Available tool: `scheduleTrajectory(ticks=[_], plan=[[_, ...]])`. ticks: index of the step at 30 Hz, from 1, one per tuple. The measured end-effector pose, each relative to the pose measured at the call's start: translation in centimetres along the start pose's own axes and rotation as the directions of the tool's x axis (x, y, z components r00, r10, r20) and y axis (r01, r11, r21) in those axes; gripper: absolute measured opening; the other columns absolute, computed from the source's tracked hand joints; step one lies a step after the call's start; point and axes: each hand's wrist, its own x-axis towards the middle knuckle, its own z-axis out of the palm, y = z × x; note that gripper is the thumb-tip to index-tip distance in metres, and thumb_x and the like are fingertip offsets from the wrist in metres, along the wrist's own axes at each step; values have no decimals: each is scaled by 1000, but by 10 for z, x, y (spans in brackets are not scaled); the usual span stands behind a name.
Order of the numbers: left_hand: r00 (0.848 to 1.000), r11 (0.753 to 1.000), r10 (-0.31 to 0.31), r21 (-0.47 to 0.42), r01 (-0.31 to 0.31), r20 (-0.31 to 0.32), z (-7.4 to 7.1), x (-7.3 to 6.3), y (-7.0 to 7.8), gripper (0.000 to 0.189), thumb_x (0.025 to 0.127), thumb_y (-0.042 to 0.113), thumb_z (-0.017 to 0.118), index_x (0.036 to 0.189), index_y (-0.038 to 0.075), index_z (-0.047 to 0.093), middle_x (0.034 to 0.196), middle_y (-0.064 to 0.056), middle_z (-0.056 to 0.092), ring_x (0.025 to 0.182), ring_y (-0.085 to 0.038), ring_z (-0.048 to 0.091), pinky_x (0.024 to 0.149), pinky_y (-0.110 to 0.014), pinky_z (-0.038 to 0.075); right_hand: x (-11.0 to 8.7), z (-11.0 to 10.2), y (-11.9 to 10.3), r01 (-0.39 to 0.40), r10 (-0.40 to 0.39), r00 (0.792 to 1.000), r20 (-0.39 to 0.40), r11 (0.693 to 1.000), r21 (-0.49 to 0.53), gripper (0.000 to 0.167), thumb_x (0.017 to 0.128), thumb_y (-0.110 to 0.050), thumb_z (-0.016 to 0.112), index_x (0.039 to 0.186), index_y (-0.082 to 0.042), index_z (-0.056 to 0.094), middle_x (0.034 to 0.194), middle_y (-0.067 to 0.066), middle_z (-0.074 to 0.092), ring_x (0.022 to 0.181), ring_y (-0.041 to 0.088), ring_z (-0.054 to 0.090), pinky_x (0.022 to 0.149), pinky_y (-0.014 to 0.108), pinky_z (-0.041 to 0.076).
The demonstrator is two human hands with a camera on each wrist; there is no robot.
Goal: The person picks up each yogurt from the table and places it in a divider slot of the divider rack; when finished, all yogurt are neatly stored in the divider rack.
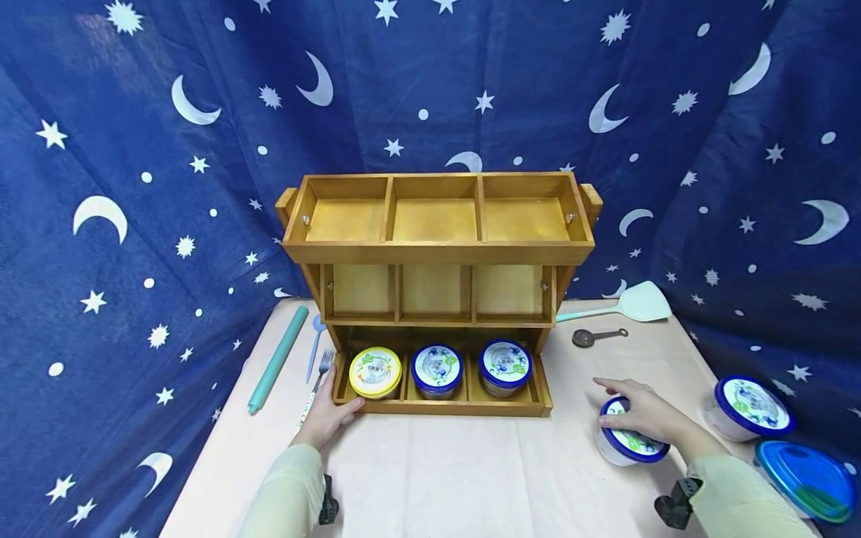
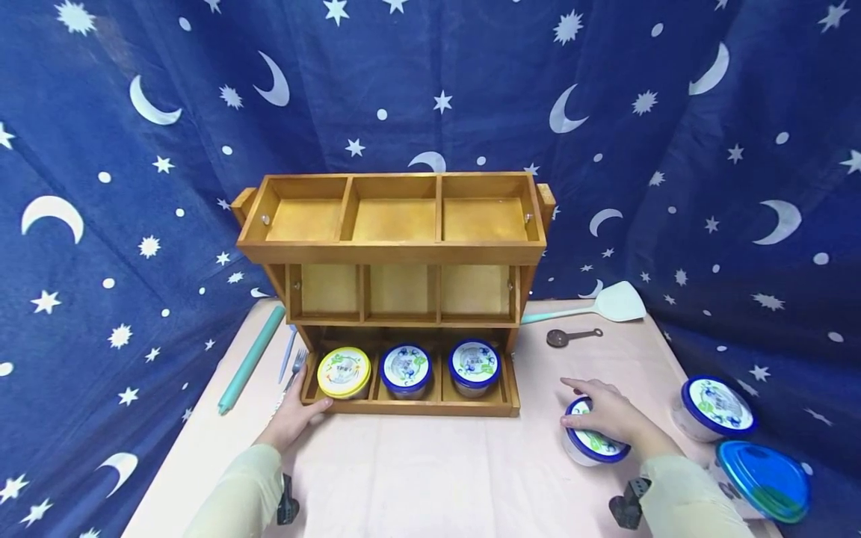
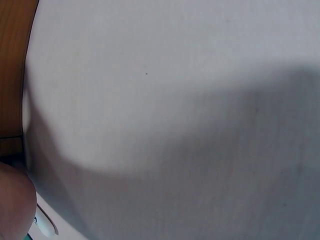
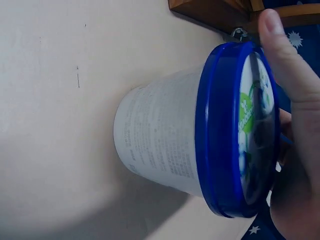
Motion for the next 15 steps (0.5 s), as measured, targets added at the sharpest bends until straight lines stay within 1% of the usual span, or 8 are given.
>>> scheduleTrajectory(ticks=[5,9,13,15], plan=[[1000,1000,7,-10,-7,-7,0,-1,0,109,77,46,73,152,13,1,153,-24,6,138,-43,10,109,-56,12,-12,-7,6,59,-59,998,-34,998,5,81,72,-50,74,134,-4,49,123,28,51,112,50,43,83,64,39],[1000,1000,6,-20,-6,-3,1,-1,1,108,77,45,73,152,13,2,153,-23,6,138,-43,10,109,-56,12,-27,-7,18,95,-97,993,-63,995,-33,81,69,-48,78,131,-3,51,126,30,44,110,54,41,79,68,38],[1000,1000,-6,-15,6,-1,2,0,1,109,77,46,73,152,14,1,154,-22,6,139,-41,10,110,-55,13,-39,-5,27,133,-141,984,-113,988,-74,88,64,-46,81,134,-5,47,129,30,38,111,56,38,77,71,35],[1000,1000,-5,-13,5,-5,1,-1,1,108,77,45,73,152,14,1,154,-22,6,138,-41,11,110,-55,13,-43,-3,30,143,-151,982,-118,987,-76,93,62,-46,83,137,-8,44,131,29,36,112,55,37,77,72,34]])
